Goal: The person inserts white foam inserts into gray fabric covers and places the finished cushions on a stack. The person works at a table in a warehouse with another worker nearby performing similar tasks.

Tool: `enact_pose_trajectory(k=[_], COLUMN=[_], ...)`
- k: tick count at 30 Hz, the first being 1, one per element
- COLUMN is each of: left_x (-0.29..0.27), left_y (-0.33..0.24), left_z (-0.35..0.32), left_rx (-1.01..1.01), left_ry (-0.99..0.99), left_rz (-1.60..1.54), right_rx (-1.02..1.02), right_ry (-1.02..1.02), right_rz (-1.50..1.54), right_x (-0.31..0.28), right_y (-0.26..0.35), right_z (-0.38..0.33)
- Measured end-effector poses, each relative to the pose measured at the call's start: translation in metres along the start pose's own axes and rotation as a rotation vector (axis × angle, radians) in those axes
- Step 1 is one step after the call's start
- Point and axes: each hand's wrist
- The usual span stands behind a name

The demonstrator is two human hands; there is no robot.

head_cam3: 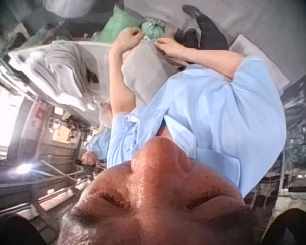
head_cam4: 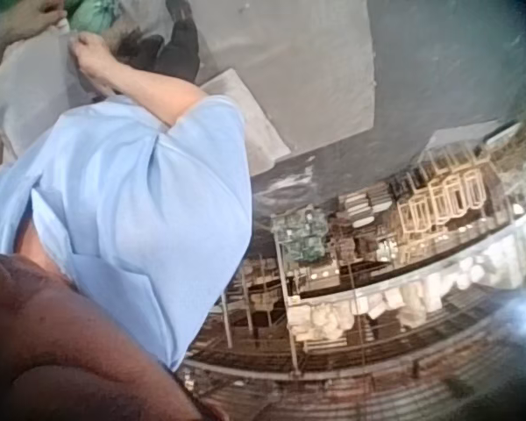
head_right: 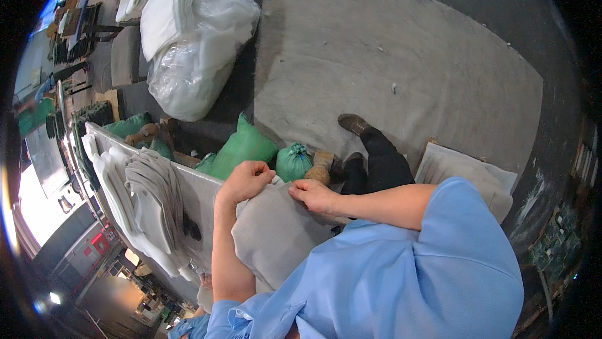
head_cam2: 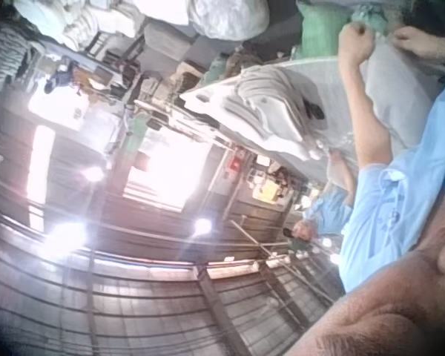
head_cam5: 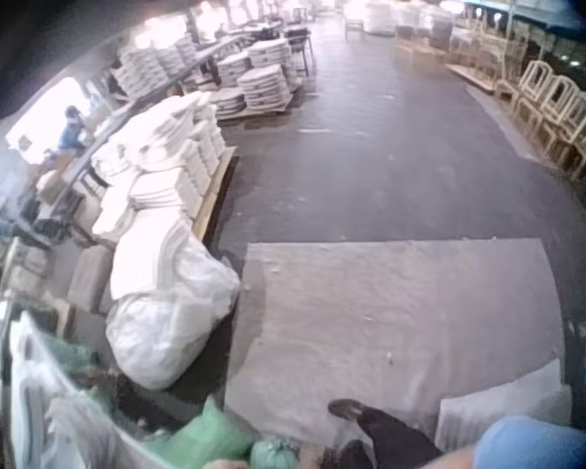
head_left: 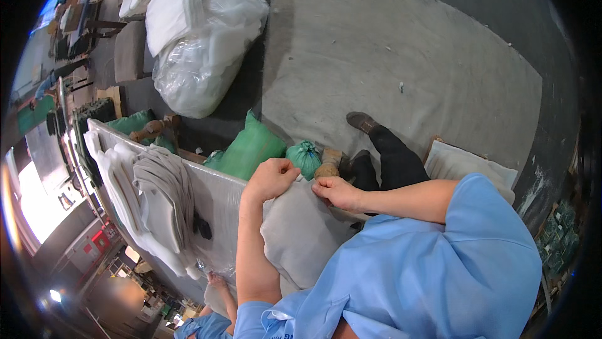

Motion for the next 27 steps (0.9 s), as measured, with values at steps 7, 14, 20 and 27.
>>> enact_pose_trajectory(k=[7, 14, 20, 27], left_x=[-0.007, -0.009, 0.021, 0.090], left_y=[-0.010, -0.005, 0.016, 0.007], left_z=[-0.002, 0.015, 0.032, 0.031], left_rx=[-0.073, -0.022, -0.037, 0.031], left_ry=[0.111, 0.282, 0.287, -0.114], left_rz=[0.063, 0.043, -0.458, -0.876], right_rx=[-0.030, -0.080, -0.064, -0.144], right_ry=[-0.168, -0.164, -0.316, -0.368], right_rz=[0.173, 0.079, 0.075, 0.440], right_x=[0.015, 0.017, 0.022, 0.005], right_y=[0.000, -0.010, -0.008, -0.019], right_z=[0.011, 0.013, 0.014, 0.023])
Point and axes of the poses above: each hand's wrist, its own z-axis towards the middle knuckle, its own x-axis out of the palm, y = z × x, and after that the axes turned 4 degrees about -x, right-handed
